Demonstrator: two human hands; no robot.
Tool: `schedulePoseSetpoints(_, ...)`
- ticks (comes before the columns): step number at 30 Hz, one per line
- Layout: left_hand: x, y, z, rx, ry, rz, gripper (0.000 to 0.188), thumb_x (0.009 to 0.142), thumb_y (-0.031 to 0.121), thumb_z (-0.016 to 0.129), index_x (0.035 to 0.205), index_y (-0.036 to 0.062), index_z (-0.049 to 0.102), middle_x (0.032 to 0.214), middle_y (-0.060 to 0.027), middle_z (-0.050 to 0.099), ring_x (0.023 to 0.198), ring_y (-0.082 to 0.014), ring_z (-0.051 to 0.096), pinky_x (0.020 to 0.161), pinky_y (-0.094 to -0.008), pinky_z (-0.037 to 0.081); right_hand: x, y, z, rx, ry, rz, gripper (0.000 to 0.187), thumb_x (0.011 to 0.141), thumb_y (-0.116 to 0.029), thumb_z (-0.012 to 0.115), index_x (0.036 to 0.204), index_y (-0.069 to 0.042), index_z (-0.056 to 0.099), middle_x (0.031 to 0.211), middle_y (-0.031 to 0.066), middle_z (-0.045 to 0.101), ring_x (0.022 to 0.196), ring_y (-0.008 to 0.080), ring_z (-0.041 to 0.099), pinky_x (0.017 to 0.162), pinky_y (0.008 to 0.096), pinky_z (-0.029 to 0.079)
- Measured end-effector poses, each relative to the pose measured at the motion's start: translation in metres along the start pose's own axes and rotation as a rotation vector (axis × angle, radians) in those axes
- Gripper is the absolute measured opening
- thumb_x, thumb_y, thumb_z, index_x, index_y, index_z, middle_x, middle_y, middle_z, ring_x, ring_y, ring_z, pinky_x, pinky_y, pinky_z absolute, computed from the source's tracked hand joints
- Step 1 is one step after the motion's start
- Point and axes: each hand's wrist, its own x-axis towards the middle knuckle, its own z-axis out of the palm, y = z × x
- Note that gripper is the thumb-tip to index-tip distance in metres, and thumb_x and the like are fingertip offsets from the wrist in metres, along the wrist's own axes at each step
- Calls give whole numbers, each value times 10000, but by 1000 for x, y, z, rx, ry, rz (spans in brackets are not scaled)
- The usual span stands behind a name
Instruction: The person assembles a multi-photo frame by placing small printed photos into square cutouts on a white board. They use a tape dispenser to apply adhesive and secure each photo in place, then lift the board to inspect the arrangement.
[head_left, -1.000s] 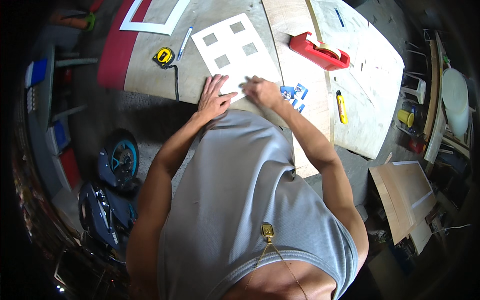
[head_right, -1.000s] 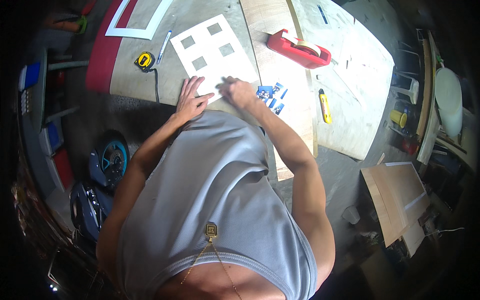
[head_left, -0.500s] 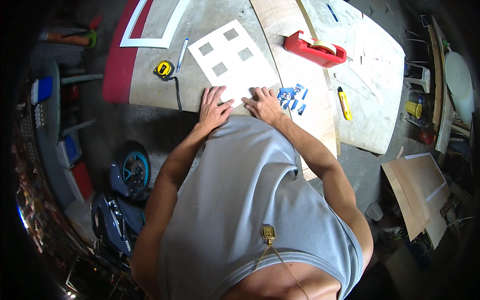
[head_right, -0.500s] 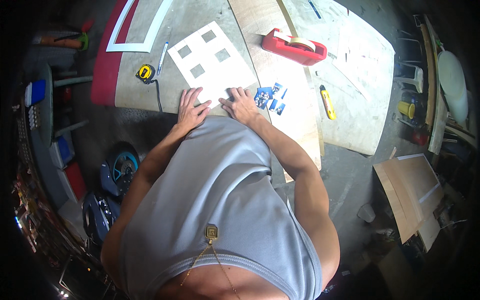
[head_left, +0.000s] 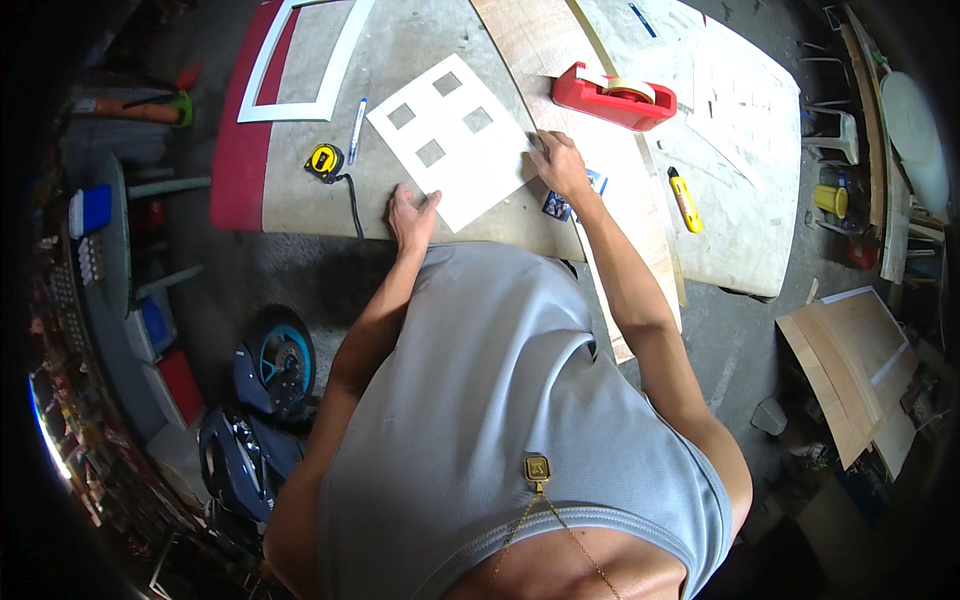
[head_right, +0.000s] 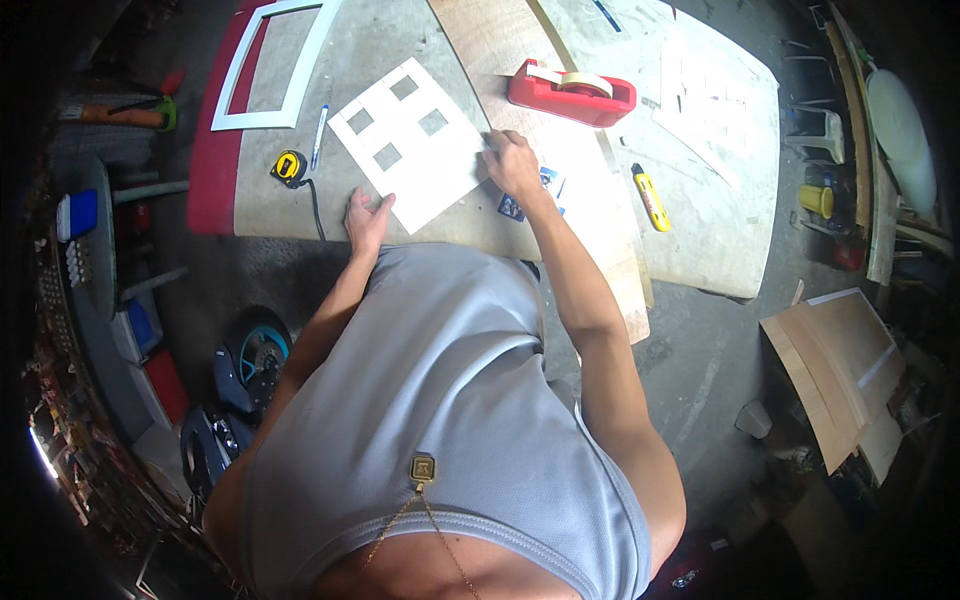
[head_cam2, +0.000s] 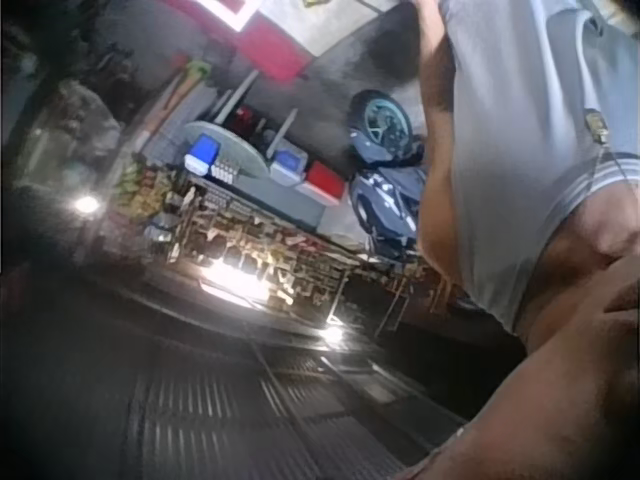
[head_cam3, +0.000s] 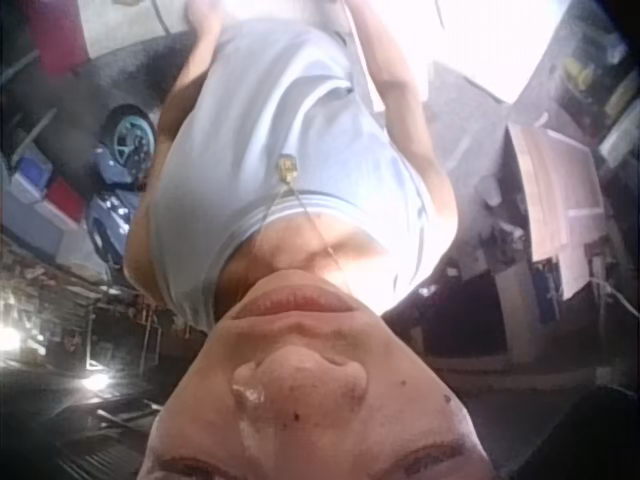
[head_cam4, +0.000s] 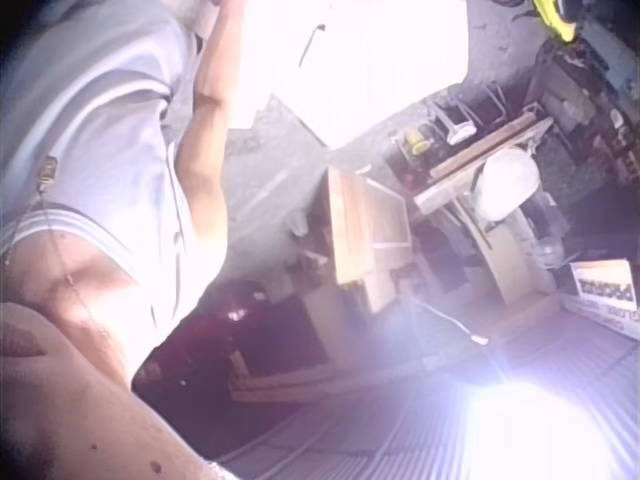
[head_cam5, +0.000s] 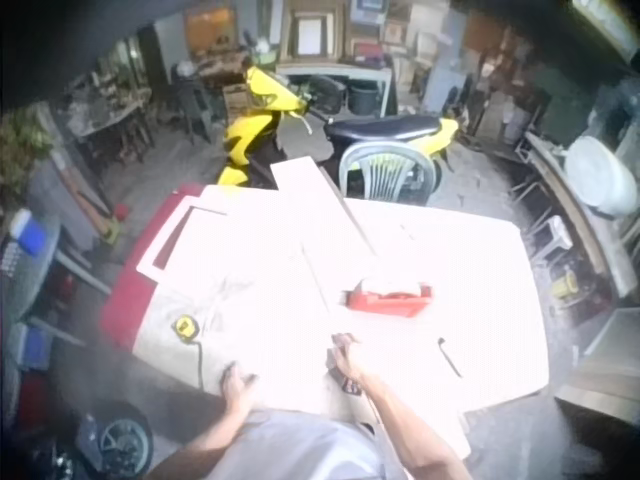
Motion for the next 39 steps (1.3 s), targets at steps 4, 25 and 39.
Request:
schedulePoseSetpoints(4,35,4,6,-189,-232,-346,654,796,371,758,1238,-54,528,1151,-156,613,1038,-263,587,907,-422,484,38,-9,30,-138,-145,16,513,887,-235,597,1331,15,539,1286,244,574,1105,424,589,970,462,470)
schedulePoseSetpoints(25,44,81,-115,-1400,-325,-333,273,984,266,561,1093,19,518,1045,-141,573,1002,-272,619,913,-405,533,22,-112,-76,1190,261,220,279,953,-192,645,1020,71,708,1048,116,657,839,153,634,766,270,512)
schedulePoseSetpoints(39,75,23,-48,-1059,-83,-272,308,893,15,643,1189,-66,624,1123,-146,669,1011,-210,652,894,-330,531,28,-36,4,1052,91,407,244,848,27,661,1086,20,714,965,65,713,854,120,639,796,249,505)
